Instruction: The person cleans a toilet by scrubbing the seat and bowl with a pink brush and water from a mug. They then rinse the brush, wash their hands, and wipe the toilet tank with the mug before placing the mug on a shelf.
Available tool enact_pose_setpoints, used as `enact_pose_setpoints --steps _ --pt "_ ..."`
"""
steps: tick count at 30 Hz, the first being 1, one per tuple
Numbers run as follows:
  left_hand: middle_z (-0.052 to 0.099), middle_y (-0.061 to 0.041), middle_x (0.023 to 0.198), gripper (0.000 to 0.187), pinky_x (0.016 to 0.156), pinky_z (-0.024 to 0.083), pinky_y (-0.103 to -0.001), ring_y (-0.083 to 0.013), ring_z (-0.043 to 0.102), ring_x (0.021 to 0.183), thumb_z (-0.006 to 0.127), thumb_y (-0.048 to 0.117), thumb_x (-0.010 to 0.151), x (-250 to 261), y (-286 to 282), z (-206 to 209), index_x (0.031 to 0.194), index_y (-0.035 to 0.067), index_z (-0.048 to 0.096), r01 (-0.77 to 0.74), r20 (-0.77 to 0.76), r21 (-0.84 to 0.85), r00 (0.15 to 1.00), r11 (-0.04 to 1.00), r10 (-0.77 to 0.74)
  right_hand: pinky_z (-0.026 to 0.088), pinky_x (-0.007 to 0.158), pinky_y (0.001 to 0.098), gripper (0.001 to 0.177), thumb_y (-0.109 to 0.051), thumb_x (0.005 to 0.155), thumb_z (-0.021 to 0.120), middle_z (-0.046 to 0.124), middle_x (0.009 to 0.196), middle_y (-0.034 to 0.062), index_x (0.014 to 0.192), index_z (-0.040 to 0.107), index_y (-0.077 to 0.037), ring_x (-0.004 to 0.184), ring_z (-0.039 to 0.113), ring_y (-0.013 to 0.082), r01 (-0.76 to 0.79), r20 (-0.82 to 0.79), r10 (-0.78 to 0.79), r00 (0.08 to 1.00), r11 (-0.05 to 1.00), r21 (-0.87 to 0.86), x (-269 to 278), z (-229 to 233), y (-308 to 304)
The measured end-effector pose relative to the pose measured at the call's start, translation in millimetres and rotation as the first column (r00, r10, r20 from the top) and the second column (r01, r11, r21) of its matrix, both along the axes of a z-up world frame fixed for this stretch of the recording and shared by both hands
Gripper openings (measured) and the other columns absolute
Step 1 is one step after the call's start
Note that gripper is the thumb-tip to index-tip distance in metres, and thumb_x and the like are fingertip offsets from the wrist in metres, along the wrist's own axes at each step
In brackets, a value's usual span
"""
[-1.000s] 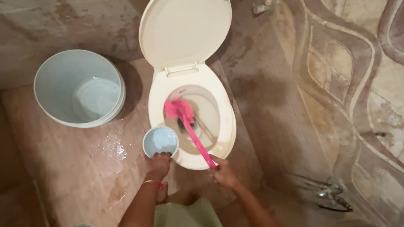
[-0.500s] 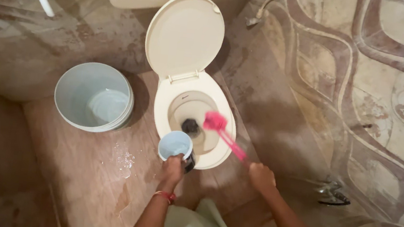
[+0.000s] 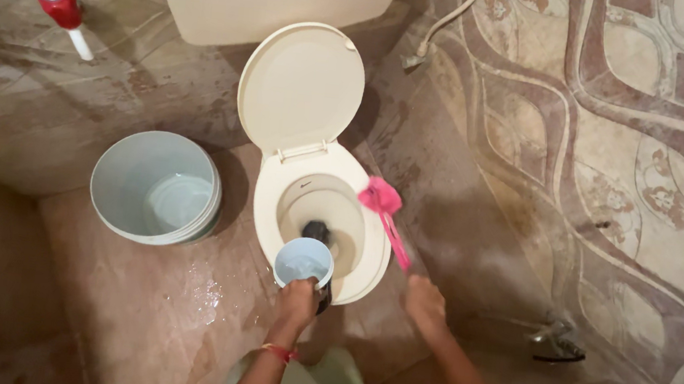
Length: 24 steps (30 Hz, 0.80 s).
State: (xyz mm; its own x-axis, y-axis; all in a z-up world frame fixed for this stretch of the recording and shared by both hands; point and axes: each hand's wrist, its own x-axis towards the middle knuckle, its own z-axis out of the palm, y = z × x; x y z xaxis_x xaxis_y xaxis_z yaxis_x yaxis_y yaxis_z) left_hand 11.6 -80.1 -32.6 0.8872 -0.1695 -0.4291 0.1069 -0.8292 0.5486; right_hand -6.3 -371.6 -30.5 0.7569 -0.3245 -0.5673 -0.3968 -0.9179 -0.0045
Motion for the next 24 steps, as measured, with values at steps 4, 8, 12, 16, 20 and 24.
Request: enact_pose_setpoints --steps 4,8,12,16,20,24 --pt "0.075 -0.019 0.097 0.022 0.083 0.056 -0.050 -0.0388 0.072 0.092 0.066 0.026 0.090 0.2 -4.9 3.1 0.107 0.016 0.076 -0.035 0.012 -0.015 0.999 0.999 0.035 0.058 0.092 0.0498 0.026 -0.015 0.095 0.054 0.072 0.114 0.0215 0.106 0.075 -0.006 0.110 0.071 0.0371 0.033 0.065 -0.034 0.997 0.999 0.007 61.9 -17.0 32.7" --pt "0.074 -0.021 0.093 0.022 0.080 0.057 -0.051 -0.0403 0.072 0.089 0.069 0.025 0.087 -2.2 4.7 -8.1 0.105 0.013 0.075 -0.047 0.088 -0.083 0.995 0.995 0.054 0.057 0.093 0.0499 0.029 -0.017 0.097 0.049 0.073 0.111 0.0228 0.104 0.076 -0.006 0.108 0.072 0.0383 -0.039 0.098 0.043 0.994 0.998 -0.043 64.9 -12.5 40.9" --pt "0.074 -0.021 0.094 0.021 0.082 0.056 -0.052 -0.0411 0.071 0.092 0.066 0.023 0.089 1.7 26.9 -13.9 0.105 0.012 0.075 -0.021 0.112 -0.031 0.993 0.999 0.024 0.060 0.090 0.0482 0.030 -0.019 0.099 0.047 0.074 0.110 0.0196 0.103 0.075 -0.007 0.107 0.073 0.0368 -0.056 0.089 0.060 0.994 0.997 -0.044 13.1 -1.4 10.8" --pt "0.074 -0.020 0.099 0.023 0.081 0.056 -0.054 -0.0408 0.071 0.094 0.065 0.022 0.088 10.4 45.5 -6.1 0.107 0.013 0.075 -0.002 0.162 0.035 0.987 0.999 -0.003 0.059 0.091 0.0486 0.027 -0.021 0.096 0.049 0.073 0.110 0.0189 0.104 0.071 -0.009 0.107 0.072 0.0352 -0.172 -0.017 0.171 0.985 0.981 -0.090 -45.5 11.3 -23.1" --pt "0.074 -0.020 0.101 0.027 0.085 0.056 -0.052 -0.0399 0.071 0.096 0.068 0.029 0.089 13.5 46.3 7.1 0.109 0.013 0.074 -0.077 0.013 0.118 0.997 0.990 0.076 0.060 0.087 0.0507 0.026 -0.022 0.099 0.046 0.073 0.106 0.0192 0.102 0.067 -0.007 0.103 0.073 0.0375 -0.312 -0.147 0.300 0.943 0.947 -0.074 -89.0 42.3 -26.5" --pt "0.074 -0.020 0.101 0.026 0.084 0.056 -0.052 -0.0398 0.071 0.096 0.066 0.026 0.089 3.3 41.7 15.4 0.111 0.013 0.074 -0.161 0.035 0.114 0.987 0.980 0.158 0.055 0.089 0.0551 0.025 -0.023 0.092 0.055 0.070 0.111 0.0233 0.103 0.069 -0.006 0.104 0.069 0.0435 -0.254 -0.213 0.286 0.934 0.953 0.164 -94.6 76.3 -3.4"
